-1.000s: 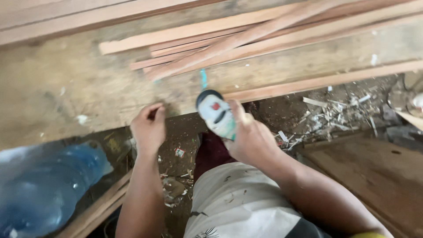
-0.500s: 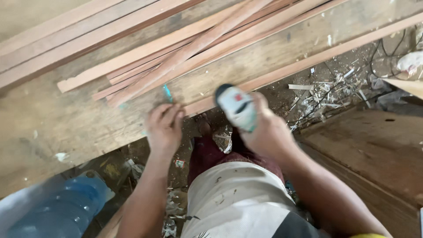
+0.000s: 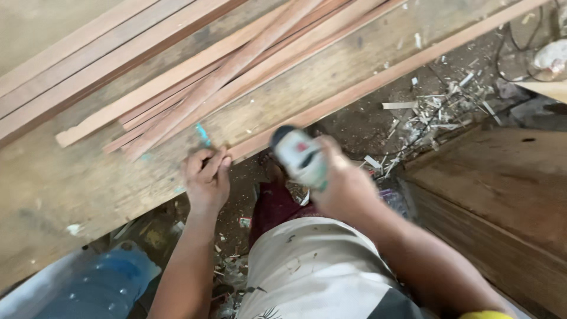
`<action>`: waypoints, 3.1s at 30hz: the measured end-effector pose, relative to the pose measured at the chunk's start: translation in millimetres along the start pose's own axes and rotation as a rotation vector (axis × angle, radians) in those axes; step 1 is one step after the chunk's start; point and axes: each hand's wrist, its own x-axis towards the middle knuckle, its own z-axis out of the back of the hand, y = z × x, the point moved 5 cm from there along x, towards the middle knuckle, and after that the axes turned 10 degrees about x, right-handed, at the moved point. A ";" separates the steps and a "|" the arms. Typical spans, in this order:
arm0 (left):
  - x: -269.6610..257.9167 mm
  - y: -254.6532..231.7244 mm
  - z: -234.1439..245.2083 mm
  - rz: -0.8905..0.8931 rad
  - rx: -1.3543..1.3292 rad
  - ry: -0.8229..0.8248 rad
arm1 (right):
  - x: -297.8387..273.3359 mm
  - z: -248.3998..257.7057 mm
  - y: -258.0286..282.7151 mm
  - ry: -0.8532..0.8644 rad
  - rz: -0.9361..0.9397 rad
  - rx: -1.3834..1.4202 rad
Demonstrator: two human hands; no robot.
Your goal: The person sands wooden strips using a handheld power sander on a workbench.
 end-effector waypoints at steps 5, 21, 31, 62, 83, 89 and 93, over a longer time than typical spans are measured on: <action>2.6 -2.0 3.8 0.003 -0.042 -0.036 | 8.0 7.9 -7.7 0.024 0.157 -0.040; -9.5 35.7 55.5 -0.062 0.260 0.089 | 20.1 87.1 -57.8 -0.330 -0.111 0.068; -6.3 38.4 43.8 0.409 0.333 -0.157 | -5.4 -40.3 25.1 0.127 0.257 -0.075; -6.1 49.4 9.4 0.520 0.472 0.193 | 4.8 -9.9 21.2 -0.050 -0.064 -0.024; -3.9 55.1 37.8 0.667 -0.190 0.161 | 0.7 5.8 23.3 -0.188 -0.037 -0.122; -48.3 117.2 -14.5 0.400 -0.075 0.002 | -6.3 -68.3 48.8 0.108 0.152 -0.198; -18.3 79.1 22.0 0.327 0.037 -0.050 | -3.9 -39.3 37.6 0.090 0.210 -0.186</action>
